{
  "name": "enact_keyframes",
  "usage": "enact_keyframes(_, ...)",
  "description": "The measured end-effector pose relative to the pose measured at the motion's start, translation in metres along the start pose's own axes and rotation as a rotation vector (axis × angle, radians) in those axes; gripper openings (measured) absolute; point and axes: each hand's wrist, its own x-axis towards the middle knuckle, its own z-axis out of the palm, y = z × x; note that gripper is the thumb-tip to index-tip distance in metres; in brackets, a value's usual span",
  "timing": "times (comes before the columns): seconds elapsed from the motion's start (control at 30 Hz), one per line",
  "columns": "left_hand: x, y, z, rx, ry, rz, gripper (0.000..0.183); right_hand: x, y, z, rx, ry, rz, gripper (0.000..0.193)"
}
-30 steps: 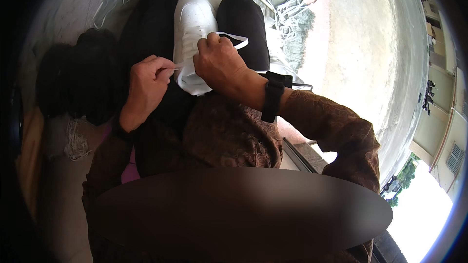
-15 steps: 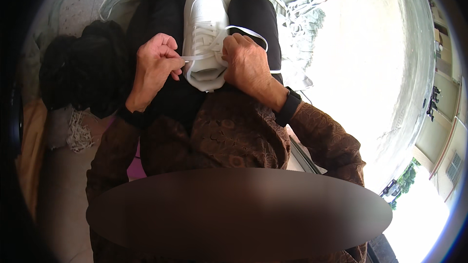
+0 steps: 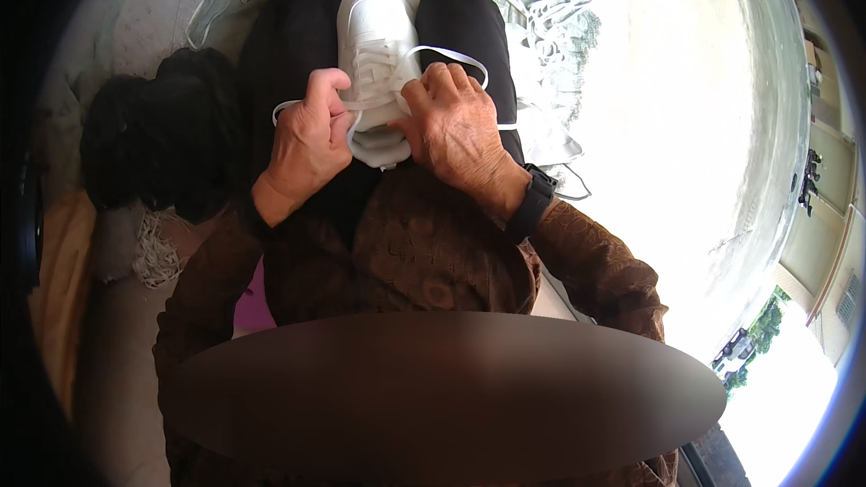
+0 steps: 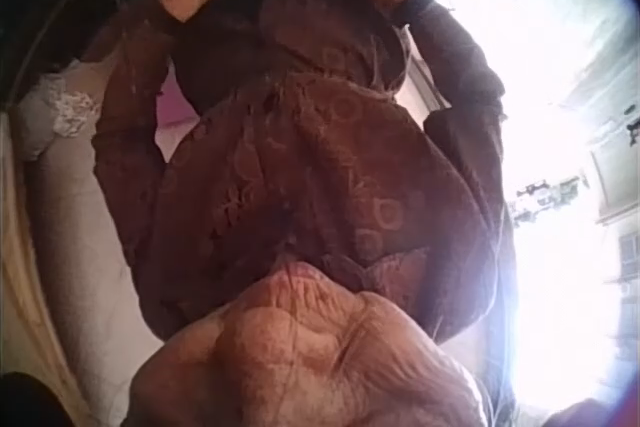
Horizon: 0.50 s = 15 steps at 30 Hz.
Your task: The recorder is lacing white shoe uppers by threading long white laces through the eyelets while sitting on the floor.
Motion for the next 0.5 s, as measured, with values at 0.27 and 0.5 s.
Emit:
enact_keyframes(0.27,0.011,0.000,-0.013,0.204,-0.006,0.106,0.039,0.012,0.006,0.005,0.117,0.097,0.002,0.029)
enact_keyframes(0.5,-0.005,-0.004,-0.002,0.437,-0.156,0.335,0.016,0.015,0.003,0.004,-0.317,-0.204,-0.400,0.011)
